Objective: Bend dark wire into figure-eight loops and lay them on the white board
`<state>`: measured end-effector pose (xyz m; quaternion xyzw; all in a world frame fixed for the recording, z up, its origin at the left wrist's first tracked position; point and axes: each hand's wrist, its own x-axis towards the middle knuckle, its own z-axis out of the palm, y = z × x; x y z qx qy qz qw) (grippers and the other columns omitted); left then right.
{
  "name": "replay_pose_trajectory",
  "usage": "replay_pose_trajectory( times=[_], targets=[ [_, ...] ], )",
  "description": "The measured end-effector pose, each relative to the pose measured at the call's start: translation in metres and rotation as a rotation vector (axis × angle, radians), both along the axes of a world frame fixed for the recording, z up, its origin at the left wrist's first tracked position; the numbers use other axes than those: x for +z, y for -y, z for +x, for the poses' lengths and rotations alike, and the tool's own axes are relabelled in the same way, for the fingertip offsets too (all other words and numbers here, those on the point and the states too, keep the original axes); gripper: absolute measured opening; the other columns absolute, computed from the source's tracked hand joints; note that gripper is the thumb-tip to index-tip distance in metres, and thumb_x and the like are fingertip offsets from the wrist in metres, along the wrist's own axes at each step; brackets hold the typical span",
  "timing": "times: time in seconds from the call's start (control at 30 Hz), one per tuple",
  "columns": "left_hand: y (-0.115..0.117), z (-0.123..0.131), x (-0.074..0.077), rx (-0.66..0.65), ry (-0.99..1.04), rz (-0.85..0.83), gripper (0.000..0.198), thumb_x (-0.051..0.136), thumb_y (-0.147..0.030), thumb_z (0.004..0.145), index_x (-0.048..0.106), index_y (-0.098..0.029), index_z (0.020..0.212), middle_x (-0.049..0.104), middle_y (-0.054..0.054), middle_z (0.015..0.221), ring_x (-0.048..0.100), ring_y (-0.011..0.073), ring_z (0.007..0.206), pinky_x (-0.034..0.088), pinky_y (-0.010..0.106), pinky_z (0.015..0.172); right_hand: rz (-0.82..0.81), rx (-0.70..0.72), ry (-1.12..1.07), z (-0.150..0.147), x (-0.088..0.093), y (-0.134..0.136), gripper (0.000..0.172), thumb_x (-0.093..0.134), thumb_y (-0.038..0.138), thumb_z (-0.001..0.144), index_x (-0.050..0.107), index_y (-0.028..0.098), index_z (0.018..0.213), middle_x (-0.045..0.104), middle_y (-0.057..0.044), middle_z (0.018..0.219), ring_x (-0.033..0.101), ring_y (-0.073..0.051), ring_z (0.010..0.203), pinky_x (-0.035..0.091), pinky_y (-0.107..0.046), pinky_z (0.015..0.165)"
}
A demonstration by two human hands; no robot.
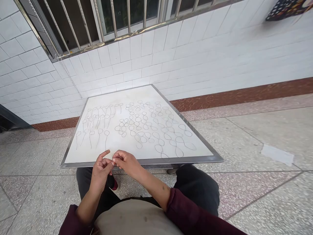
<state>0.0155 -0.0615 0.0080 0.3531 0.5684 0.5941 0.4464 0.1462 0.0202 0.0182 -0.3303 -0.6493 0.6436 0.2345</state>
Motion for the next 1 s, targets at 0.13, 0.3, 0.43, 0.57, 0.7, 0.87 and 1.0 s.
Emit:
replay_pose_trajectory(
  times=[0.13,0.3,0.43,0.57,0.7,0.87,1.0],
  targets=[
    [0.004,-0.002,0.004,-0.031,0.041,0.038,0.056,0.068,-0.036,0.082,0.049,-0.018,0.131,0.062,-0.001,0.075,0.057,0.0129,0.068,0.046,0.023,0.059,0.036,-0.034,0.005,-0.001,0.002,0.001,0.017,0.058,0.037,0.082,0.057,0.020,0.081,0.061,0.002,0.072,0.052,-0.012,0.062,0.045,-0.027,0.062],
    [0.005,-0.004,0.004,-0.068,0.040,0.020,0.055,0.066,-0.034,0.085,0.047,-0.018,0.134,0.065,0.001,0.080,0.059,0.0129,0.069,0.050,0.025,0.065,0.013,-0.075,-0.004,-0.003,-0.002,0.002,0.015,0.058,0.036,0.082,0.057,0.021,0.083,0.062,0.002,0.073,0.056,-0.012,0.065,0.047,-0.026,0.062],
    [0.007,-0.003,0.005,-0.091,0.009,-0.005,0.057,0.065,-0.037,0.085,0.045,-0.020,0.136,0.067,0.003,0.086,0.056,0.0105,0.060,0.045,0.021,0.053,-0.008,-0.125,-0.032,-0.003,-0.006,0.001,0.016,0.058,0.036,0.082,0.056,0.021,0.085,0.059,0.002,0.073,0.058,-0.012,0.066,0.047,-0.026,0.062],
    [0.009,-0.002,0.007,-0.101,-0.115,-0.024,0.056,0.066,-0.036,0.084,0.048,-0.021,0.136,0.072,0.004,0.091,0.049,0.0082,0.051,0.041,0.020,0.048,-0.014,-0.122,-0.049,-0.002,-0.006,0.000,0.016,0.057,0.036,0.082,0.055,0.021,0.082,0.056,0.003,0.074,0.055,-0.011,0.062,0.046,-0.026,0.063],
    [0.014,-0.001,0.004,-0.104,-0.241,0.002,0.051,0.065,-0.036,0.084,0.054,-0.025,0.133,0.075,0.004,0.094,0.052,0.0094,0.051,0.045,0.023,0.055,0.005,-0.119,-0.030,0.001,-0.006,-0.002,0.016,0.058,0.036,0.081,0.056,0.021,0.082,0.055,0.003,0.074,0.052,-0.011,0.062,0.045,-0.027,0.063],
    [0.021,0.003,0.000,-0.127,-0.298,-0.011,0.055,0.062,-0.038,0.086,0.050,-0.027,0.138,0.074,0.005,0.100,0.058,0.0115,0.052,0.048,0.025,0.053,0.020,-0.132,0.020,0.003,-0.005,-0.002,0.012,0.057,0.032,0.081,0.056,0.020,0.080,0.055,0.003,0.072,0.049,-0.011,0.061,0.043,-0.026,0.062],
    [0.026,0.005,0.002,-0.144,-0.349,-0.026,0.058,0.059,-0.035,0.088,0.043,-0.027,0.143,0.073,0.005,0.103,0.061,0.0133,0.058,0.050,0.027,0.060,0.031,-0.114,0.075,0.004,0.002,-0.001,0.009,0.055,0.028,0.081,0.056,0.020,0.079,0.054,0.003,0.072,0.049,-0.012,0.063,0.042,-0.026,0.062]
  ],
)
